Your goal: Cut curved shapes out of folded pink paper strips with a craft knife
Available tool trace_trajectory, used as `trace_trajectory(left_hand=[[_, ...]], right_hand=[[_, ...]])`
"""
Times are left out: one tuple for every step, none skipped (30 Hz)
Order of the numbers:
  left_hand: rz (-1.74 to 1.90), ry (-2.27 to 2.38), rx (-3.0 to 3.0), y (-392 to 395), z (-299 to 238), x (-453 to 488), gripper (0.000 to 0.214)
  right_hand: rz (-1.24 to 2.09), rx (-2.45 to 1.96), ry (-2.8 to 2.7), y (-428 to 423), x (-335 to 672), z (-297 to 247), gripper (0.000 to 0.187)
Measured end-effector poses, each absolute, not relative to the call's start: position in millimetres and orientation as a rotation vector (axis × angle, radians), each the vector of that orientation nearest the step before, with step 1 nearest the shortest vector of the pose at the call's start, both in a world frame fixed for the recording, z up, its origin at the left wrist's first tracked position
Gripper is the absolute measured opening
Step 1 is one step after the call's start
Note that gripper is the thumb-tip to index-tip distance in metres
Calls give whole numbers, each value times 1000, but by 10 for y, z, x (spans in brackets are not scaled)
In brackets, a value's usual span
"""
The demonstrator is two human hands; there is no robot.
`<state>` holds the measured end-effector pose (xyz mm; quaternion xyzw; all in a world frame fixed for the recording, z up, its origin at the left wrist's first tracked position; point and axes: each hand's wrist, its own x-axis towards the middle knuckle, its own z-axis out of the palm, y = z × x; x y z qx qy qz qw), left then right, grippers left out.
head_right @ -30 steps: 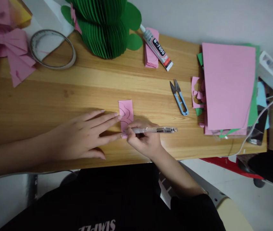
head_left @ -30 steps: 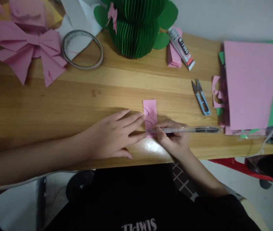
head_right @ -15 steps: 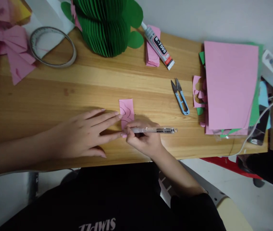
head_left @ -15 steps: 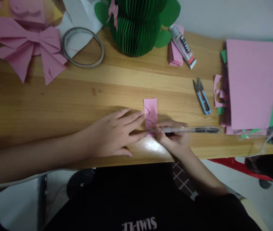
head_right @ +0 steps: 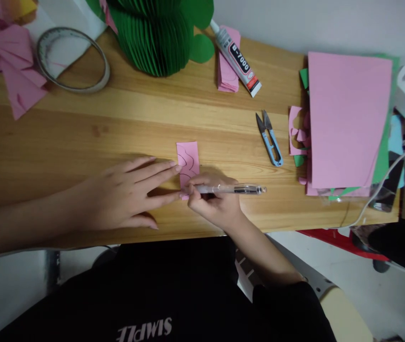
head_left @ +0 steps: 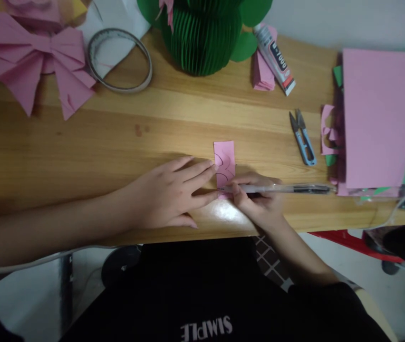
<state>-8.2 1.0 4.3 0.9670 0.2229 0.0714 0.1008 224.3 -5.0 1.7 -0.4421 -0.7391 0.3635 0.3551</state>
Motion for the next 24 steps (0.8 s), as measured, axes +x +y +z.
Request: trace_trajectory(left_hand=[[208,656,2857,10,46,-81,73],[209,652,2850,10,49,-81,73],[216,648,2839,9,51,-81,72],[227,648,2827,7,52,-81,71],[233,649,2817,6,53,-82,71],[234,650,2813,4,53,-83,70],[224,655,2816,3,52,-84,70],[214,660,2822,2,51,-85,69],[206,662,2831,2,50,-86,69],[200,660,2839,2,48,-86,69],[198,658,2848,3,45,-85,70],[201,656,2857,4,43,-84,70],[200,651,2867,5,40,-82,71],[198,649,2877,5,37,-80,72],[189,651,2886,5,36,-78,72],[182,656,2893,5,36,-76,72],[175,658,2898,5,37,-75,72],[171,660,2900,4,39,-73,72],[167,664,2898,4,41,-73,71],[166,667,2895,4,44,-72,71],[165,668,2891,3,46,-72,70],[169,668,2884,3,48,-72,70],[176,668,2876,3,50,-72,69],[185,668,2869,3,50,-73,69]], right_hand=[[942,-1150,-1913,-49,2240,22,9],[946,-1163,-1917,-49,2237,27,9],[947,-1176,-1919,-49,2235,30,9],[941,-1186,-1917,-51,2234,32,9],[927,-1196,-1912,-53,2234,32,10],[906,-1205,-1908,-55,2234,29,10],[881,-1208,-1906,-58,2236,25,10],[858,-1207,-1904,-61,2238,20,11],[838,-1212,-1904,-64,2239,14,10],[823,-1218,-1905,-67,2241,9,10],[810,-1226,-1905,-69,2242,5,10],[798,-1236,-1903,-72,2243,1,10],[787,-1248,-1899,-73,2244,-2,10],[773,-1257,-1895,-75,2245,-4,11],[758,-1261,-1894,-76,2246,-6,12],[746,-1264,-1897,-77,2248,-8,13],[732,-1270,-1899,-78,2249,-9,14],[717,-1278,-1899,-79,2251,-10,14],[700,-1286,-1896,-80,2252,-9,14],[683,-1293,-1894,-82,2253,-7,15],[665,-1303,-1892,-84,2254,-3,15],[648,-1313,-1891,-85,2255,0,15],[634,-1324,-1893,-87,2255,4,15],[626,-1336,-1900,-88,2256,8,14]])
